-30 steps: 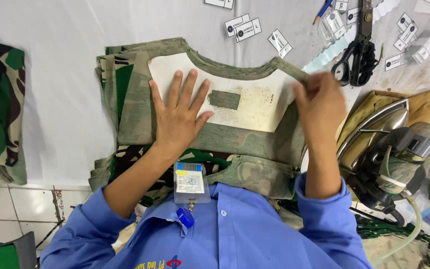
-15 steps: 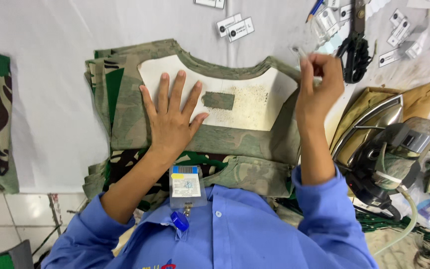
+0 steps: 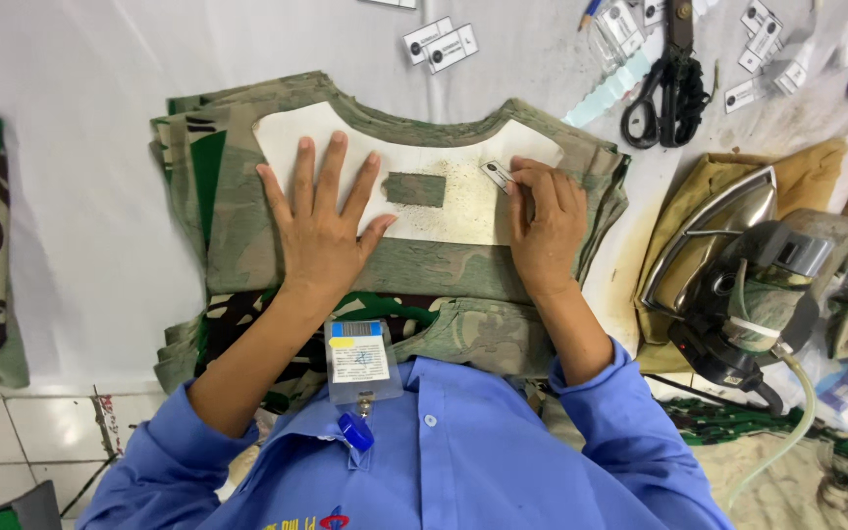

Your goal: The person places a white paper template over the collar area of a camouflage t-shirt, positions a small rectangular label on the template, and presses it with a hot iron. The person repeats this process for multiple shirts, removing the template and label after each ironing step.

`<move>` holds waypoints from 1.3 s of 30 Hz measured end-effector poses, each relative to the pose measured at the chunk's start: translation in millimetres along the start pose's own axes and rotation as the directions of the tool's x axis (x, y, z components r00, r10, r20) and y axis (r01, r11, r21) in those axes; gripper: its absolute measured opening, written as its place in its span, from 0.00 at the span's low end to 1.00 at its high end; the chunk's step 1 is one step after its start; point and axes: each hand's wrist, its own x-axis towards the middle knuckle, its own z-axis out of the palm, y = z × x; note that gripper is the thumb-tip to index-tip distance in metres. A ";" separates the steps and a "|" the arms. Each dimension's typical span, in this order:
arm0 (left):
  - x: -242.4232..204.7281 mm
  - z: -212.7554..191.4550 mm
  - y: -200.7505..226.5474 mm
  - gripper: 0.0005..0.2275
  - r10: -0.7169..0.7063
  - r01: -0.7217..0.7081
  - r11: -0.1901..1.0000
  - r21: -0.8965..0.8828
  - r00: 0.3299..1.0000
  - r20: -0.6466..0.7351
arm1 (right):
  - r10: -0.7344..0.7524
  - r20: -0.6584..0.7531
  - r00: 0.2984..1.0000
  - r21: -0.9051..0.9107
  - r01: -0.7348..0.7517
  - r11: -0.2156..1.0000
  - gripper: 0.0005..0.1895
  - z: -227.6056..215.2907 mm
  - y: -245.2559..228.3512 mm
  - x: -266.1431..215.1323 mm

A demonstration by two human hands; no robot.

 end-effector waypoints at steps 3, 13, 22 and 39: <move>-1.2 -3.1 -0.7 0.26 -0.035 0.038 0.997 -0.062 0.998 0.044 | -0.026 0.025 0.999 0.006 0.025 1.000 0.04 -4.4 -4.0 1.4; -3.4 0.8 -4.5 0.26 -0.056 0.056 0.998 0.003 0.998 0.010 | -0.015 0.041 0.999 -0.049 0.017 0.999 0.02 -4.0 -6.5 -0.4; -3.8 0.7 0.0 0.24 -0.027 0.028 0.999 -0.025 0.998 0.062 | 0.228 0.426 0.876 0.434 -0.419 0.798 0.04 -1.3 -41.4 15.4; -9.0 -15.5 15.5 0.27 0.104 -0.142 0.960 0.241 0.981 0.164 | 0.233 0.017 0.972 -0.771 -0.136 0.622 0.22 -195.3 184.9 -94.5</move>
